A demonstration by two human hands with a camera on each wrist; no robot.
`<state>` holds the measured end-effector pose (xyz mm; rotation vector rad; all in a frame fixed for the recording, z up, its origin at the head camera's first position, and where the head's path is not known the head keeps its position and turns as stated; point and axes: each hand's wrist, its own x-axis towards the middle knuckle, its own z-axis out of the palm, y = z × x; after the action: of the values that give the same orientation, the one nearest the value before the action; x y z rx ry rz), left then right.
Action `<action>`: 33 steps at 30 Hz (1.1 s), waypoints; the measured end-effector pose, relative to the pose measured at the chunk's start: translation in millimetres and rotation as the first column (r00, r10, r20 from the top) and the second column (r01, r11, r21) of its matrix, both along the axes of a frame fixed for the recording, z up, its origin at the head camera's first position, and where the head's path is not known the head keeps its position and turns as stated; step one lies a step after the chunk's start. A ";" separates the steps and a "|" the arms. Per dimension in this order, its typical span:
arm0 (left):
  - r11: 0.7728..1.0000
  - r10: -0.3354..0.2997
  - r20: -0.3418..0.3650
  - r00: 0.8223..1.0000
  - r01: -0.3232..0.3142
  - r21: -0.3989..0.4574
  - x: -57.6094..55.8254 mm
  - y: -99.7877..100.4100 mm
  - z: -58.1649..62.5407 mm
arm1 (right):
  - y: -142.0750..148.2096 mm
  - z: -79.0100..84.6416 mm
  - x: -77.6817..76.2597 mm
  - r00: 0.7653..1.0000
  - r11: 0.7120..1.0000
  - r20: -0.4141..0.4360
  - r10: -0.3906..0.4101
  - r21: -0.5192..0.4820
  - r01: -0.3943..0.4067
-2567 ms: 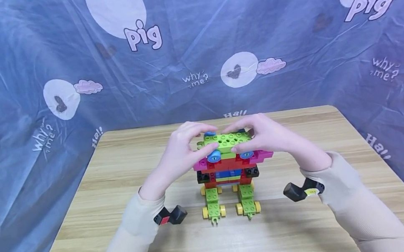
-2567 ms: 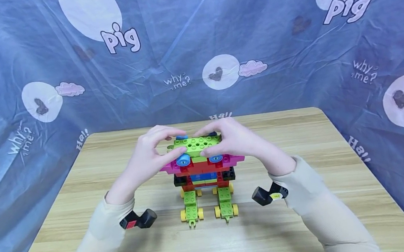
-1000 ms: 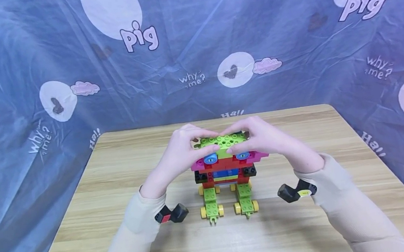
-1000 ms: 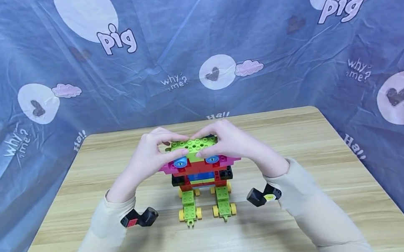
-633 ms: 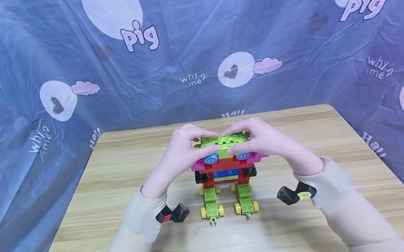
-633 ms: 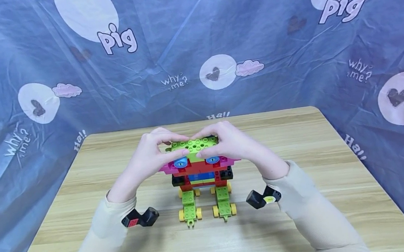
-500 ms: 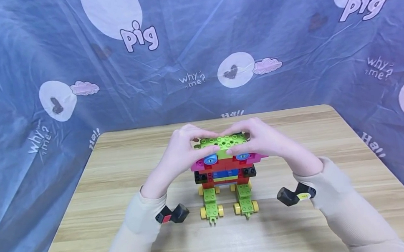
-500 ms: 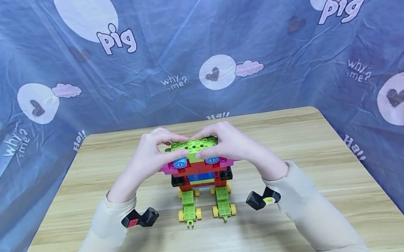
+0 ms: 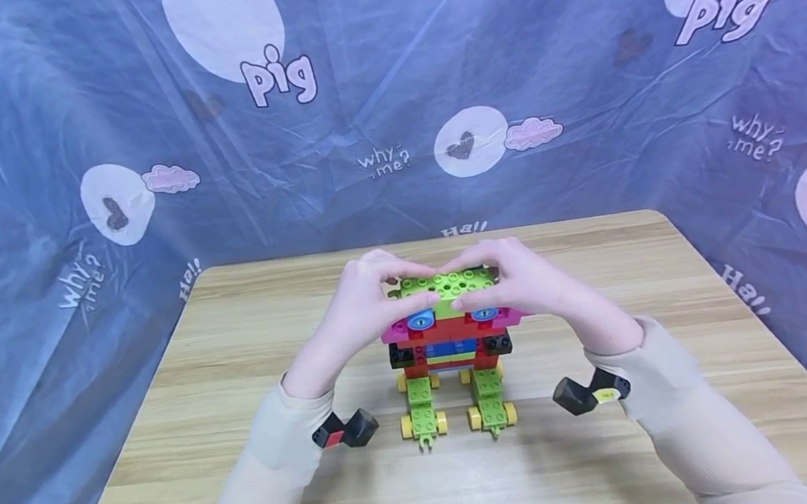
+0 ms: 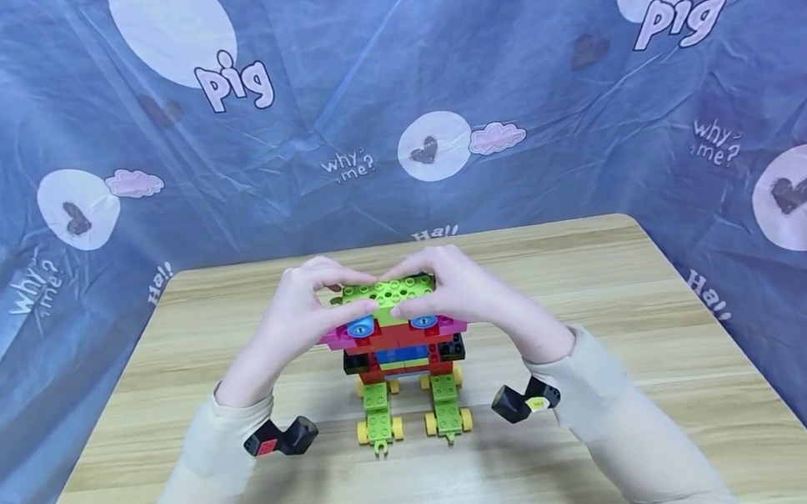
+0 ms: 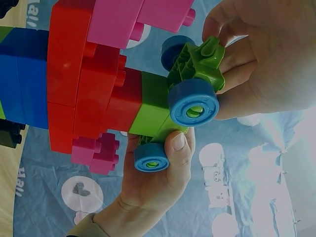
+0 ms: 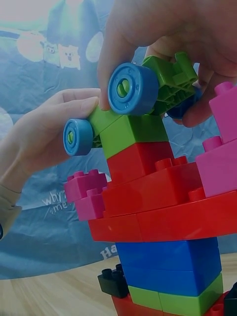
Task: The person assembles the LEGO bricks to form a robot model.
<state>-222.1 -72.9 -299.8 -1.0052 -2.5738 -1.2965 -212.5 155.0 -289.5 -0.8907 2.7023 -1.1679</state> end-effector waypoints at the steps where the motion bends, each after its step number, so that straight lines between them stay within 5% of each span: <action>1: 1.000 -0.001 -0.001 1.000 0.001 0.000 0.2 -0.2 0.2 | -0.2 -0.7 -0.3 1.000 1.000 -0.001 -0.001 -0.001 0.001; 33: 1.000 -0.006 -0.039 0.999 0.006 -0.019 1.1 -0.4 1.8 | -0.9 -2.0 2.0 1.000 1.000 -0.005 -0.026 0.012 0.026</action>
<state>-221.1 -73.3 -298.0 -1.0315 -2.5607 -1.2440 -210.4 154.2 -291.5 -0.8598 2.7300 -1.1546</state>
